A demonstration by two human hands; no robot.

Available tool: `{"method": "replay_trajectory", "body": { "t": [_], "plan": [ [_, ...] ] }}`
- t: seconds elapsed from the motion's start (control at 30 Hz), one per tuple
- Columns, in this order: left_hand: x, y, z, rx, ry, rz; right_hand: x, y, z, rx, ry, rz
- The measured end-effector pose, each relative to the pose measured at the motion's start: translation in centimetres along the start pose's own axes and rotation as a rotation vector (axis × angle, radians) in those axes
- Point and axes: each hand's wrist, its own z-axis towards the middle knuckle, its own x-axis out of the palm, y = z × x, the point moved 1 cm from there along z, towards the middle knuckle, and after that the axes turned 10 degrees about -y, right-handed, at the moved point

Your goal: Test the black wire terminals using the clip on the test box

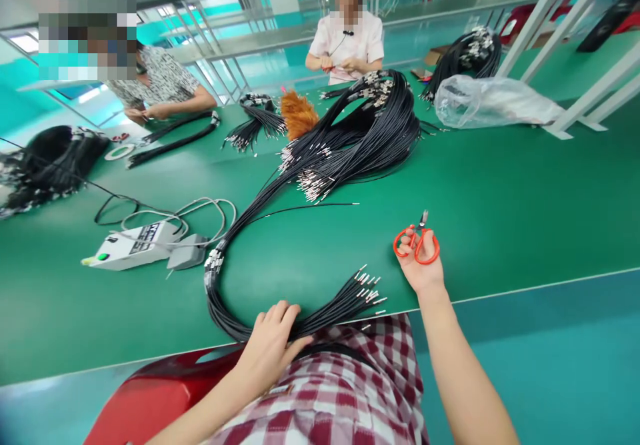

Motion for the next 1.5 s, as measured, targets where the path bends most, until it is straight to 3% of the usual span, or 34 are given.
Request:
{"method": "replay_trajectory", "body": {
  "t": [0.1,0.17,0.33,0.4,0.47,0.57,0.67,0.77,0.87,1.07,1.2,1.33,1.5],
  "plan": [
    [-0.4,-0.3,0.9,0.207,-0.05,-0.12,0.2,-0.1,0.0,0.013,0.0,0.004],
    [-0.5,-0.4,1.4,0.262,-0.054,-0.26,0.3,-0.2,0.0,0.026,0.01,0.022],
    [-1.5,-0.6,2.5,0.013,-0.098,-0.781,0.4,-0.4,-0.2,0.009,0.003,-0.022],
    [-2.6,-0.7,3.2,-0.073,-0.104,-0.896,0.5,-0.5,-0.3,-0.001,-0.011,-0.023],
    [-4.1,-0.4,4.0,-0.062,-0.096,-0.946,0.4,-0.5,-0.3,-0.007,-0.016,-0.026],
    [-6.3,1.6,5.0,0.044,-0.04,-0.905,0.3,-0.5,-0.4,0.005,-0.01,-0.015],
    [-7.6,6.3,4.8,0.058,0.066,-0.685,0.1,-0.5,-0.1,0.013,-0.013,0.011],
    [-8.1,11.7,3.3,0.064,0.294,-0.358,0.1,-0.6,0.3,-0.014,-0.022,-0.024],
    [-8.3,14.9,2.0,0.097,0.376,-0.224,0.2,-0.7,0.4,-0.034,-0.021,-0.069],
    [-8.1,15.2,2.5,0.071,0.401,-0.315,0.2,-0.7,0.4,-0.021,-0.033,-0.065],
    [-7.7,15.4,4.1,0.117,0.544,-0.403,0.1,-0.8,0.5,-0.028,-0.039,-0.071],
    [-7.3,16.4,5.3,0.039,0.676,-0.514,0.1,-0.8,0.4,0.002,-0.013,-0.038],
    [-7.4,16.1,5.0,0.041,0.663,-0.483,0.3,-0.7,0.2,0.04,-0.026,0.018]
  ]
}}
